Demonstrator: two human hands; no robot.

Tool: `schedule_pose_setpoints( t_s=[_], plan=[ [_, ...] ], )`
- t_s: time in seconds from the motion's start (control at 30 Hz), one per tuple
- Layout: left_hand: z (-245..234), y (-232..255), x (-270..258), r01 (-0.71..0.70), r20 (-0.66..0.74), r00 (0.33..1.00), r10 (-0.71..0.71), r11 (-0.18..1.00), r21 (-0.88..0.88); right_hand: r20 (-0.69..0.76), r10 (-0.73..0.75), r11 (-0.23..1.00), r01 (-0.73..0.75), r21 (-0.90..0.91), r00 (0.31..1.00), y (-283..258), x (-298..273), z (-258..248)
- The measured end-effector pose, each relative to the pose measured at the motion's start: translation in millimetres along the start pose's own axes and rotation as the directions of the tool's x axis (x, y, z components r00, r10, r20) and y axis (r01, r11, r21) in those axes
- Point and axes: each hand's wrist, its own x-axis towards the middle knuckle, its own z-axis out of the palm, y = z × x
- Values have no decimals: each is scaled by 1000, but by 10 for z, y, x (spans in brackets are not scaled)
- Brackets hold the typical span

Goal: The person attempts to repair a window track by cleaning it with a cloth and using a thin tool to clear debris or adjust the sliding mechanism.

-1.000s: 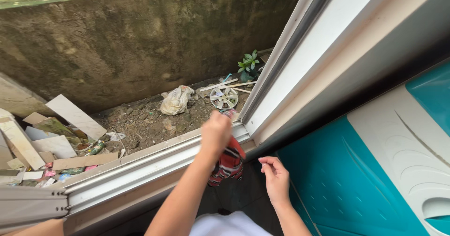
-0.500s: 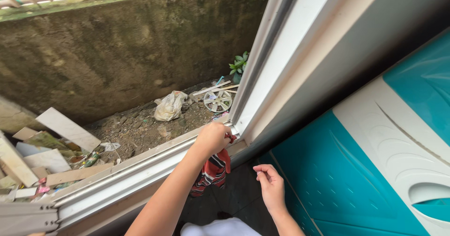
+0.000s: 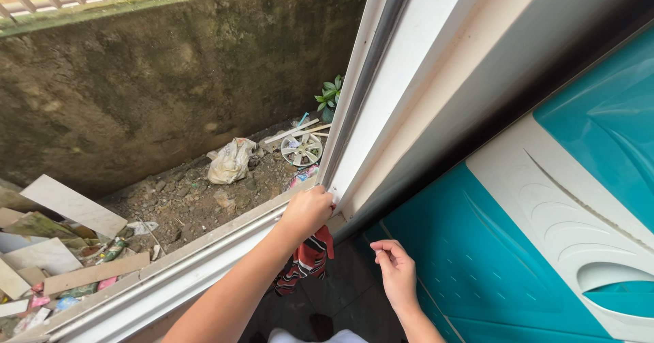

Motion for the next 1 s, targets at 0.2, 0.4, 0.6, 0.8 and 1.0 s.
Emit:
schedule_pose_setpoints(
  t_s=[0.2, 0.4, 0.6, 0.8, 1.0],
  plan=[
    [33, 121, -170, 84, -239, 969, -64, 994, 71, -27, 79, 996, -79, 31, 996, 77, -6, 115],
    [-680, -39, -273, 198, -519, 773, -364, 917, -347, 25, 24, 998, -25, 54, 999, -1, -58, 245],
    [-429, -36, -164, 210, 186, 968, -170, 952, -221, 52, -2, 998, -2, 68, 999, -95, -96, 239],
    [-363, 58, -22, 22, 207, 978, -36, 997, 71, 44, -6, 997, 3, 77, 999, -60, -119, 182],
    [-226, 32, 158, -165, 243, 963, 113, 965, 205, 10, 5, 1000, -6, 29, 1000, -93, -69, 89]
  ],
)
